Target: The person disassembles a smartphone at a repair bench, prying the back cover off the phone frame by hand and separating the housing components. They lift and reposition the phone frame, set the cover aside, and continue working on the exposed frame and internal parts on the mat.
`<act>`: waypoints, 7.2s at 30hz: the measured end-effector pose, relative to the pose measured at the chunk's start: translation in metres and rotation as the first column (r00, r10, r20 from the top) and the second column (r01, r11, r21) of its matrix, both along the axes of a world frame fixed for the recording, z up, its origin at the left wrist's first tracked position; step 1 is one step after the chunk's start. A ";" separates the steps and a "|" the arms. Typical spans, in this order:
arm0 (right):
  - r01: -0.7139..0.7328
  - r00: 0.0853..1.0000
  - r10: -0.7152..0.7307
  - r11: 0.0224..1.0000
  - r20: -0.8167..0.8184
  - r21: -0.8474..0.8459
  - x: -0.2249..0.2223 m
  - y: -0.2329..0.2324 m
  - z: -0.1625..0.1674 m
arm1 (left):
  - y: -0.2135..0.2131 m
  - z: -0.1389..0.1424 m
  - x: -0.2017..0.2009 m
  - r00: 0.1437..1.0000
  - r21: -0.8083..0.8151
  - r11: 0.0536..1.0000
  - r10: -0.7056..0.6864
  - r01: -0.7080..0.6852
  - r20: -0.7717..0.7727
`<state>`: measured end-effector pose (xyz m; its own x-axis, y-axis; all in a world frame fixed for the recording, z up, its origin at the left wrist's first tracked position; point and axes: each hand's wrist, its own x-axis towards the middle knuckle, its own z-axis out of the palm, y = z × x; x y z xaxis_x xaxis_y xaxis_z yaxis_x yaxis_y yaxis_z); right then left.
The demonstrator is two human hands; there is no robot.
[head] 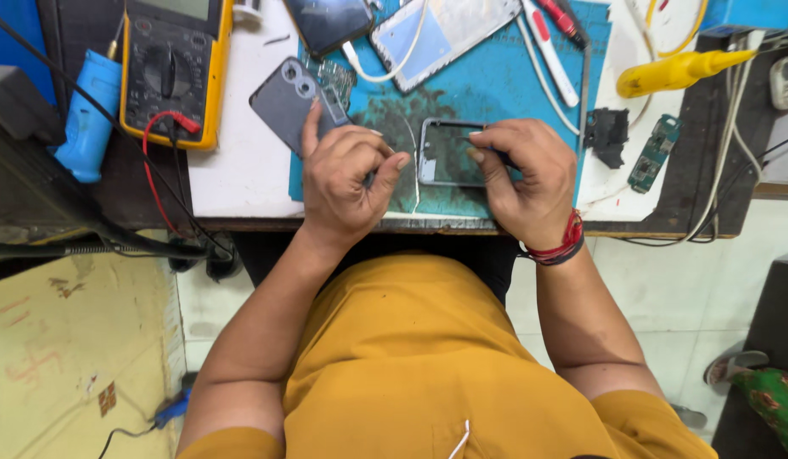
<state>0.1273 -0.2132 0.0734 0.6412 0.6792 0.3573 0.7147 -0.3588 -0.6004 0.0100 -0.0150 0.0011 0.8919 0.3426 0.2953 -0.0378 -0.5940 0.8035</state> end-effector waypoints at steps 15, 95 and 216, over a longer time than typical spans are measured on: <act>0.066 0.996 -0.057 0.989 0.073 -0.130 -0.013 0.027 -0.023 | -0.005 0.007 0.013 0.964 0.303 0.926 -0.168 0.226 -0.207; 0.011 1.000 -0.011 0.983 0.004 -0.182 -0.008 0.025 -0.018 | -0.006 0.003 0.015 0.954 0.333 0.913 -0.150 0.234 -0.261; -0.078 0.991 0.096 0.982 0.098 -0.171 0.015 0.016 -0.022 | -0.003 0.005 0.019 0.935 0.258 0.927 -0.190 0.271 -0.301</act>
<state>0.1421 -0.1973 0.0512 0.5419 0.7863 0.2966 0.8036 -0.3814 -0.4570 0.0286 -0.0181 0.0066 0.9944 0.0534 0.0911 -0.0115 -0.8030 0.5959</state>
